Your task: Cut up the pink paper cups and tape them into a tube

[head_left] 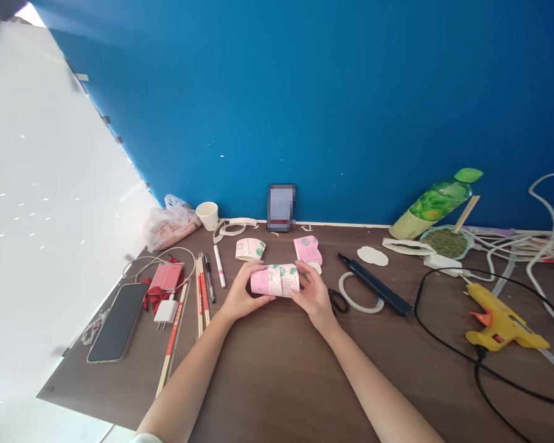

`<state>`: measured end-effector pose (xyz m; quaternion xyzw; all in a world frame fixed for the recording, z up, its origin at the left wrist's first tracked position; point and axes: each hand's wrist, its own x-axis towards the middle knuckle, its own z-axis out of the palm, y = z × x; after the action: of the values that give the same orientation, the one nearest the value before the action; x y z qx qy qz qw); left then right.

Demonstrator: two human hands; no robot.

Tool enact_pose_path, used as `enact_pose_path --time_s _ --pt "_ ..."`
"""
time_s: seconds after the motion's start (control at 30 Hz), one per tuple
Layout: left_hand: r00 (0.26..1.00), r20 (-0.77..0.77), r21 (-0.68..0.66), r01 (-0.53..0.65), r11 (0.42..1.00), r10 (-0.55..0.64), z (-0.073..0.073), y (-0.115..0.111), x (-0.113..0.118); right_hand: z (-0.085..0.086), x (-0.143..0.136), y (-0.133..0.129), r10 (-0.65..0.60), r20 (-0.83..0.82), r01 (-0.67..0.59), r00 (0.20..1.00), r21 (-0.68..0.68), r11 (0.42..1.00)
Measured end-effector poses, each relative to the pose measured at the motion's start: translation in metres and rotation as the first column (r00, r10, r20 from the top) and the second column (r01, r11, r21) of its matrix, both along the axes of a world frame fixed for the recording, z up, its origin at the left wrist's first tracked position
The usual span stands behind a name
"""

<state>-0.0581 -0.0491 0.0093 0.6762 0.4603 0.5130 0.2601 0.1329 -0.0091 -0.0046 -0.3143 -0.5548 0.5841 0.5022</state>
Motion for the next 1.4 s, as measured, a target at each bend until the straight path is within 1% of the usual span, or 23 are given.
enact_pose_path --time_s 0.1,0.27,0.47,0.6,0.8,0.9,1.03,1.23,1.4 --pt "1.000 -0.010 0.016 -0.022 1.000 0.022 0.0010 -0.0006 0.0001 -0.0013 0.0001 0.0003 -0.007 -0.003 0.007 1.000 -0.007 1.000" --pt "1.000 0.002 -0.011 -0.030 0.999 0.030 0.0021 -0.0016 0.0004 0.0002 0.0000 -0.0004 -0.009 -0.010 0.009 1.000 -0.012 1.000" --pt "0.999 -0.022 0.013 -0.043 0.999 0.043 0.0005 -0.0018 -0.0001 0.0024 -0.0001 -0.0001 0.009 -0.022 -0.009 1.000 0.000 1.000" --pt "0.998 -0.032 0.027 -0.052 0.998 0.053 0.0003 -0.0011 -0.0014 -0.0009 0.0003 0.0018 -0.001 -0.028 0.001 1.000 0.005 1.000" --pt "0.996 -0.083 0.065 -0.022 0.998 0.027 0.0036 -0.0001 -0.0038 -0.0062 0.0006 0.0039 -0.033 -0.010 0.034 0.999 0.022 0.999" --pt "0.995 -0.095 0.069 -0.029 0.997 0.036 0.0043 -0.0002 -0.0046 -0.0070 0.0005 0.0043 -0.049 0.000 0.049 0.999 0.022 0.999" --pt "0.992 -0.111 0.022 -0.050 0.999 0.052 0.0048 -0.0021 -0.0050 -0.0075 0.0012 0.0039 -0.037 0.014 0.037 0.999 0.020 0.999" --pt "0.993 -0.086 -0.093 -0.089 0.992 0.081 0.0057 -0.0049 -0.0054 -0.0043 0.0034 0.0023 0.026 0.008 -0.026 1.000 0.030 0.999" --pt "0.997 -0.051 -0.187 -0.070 0.980 0.062 0.0083 -0.0053 -0.0044 -0.0027 0.0048 0.0017 0.057 -0.005 -0.056 0.998 0.044 0.997"
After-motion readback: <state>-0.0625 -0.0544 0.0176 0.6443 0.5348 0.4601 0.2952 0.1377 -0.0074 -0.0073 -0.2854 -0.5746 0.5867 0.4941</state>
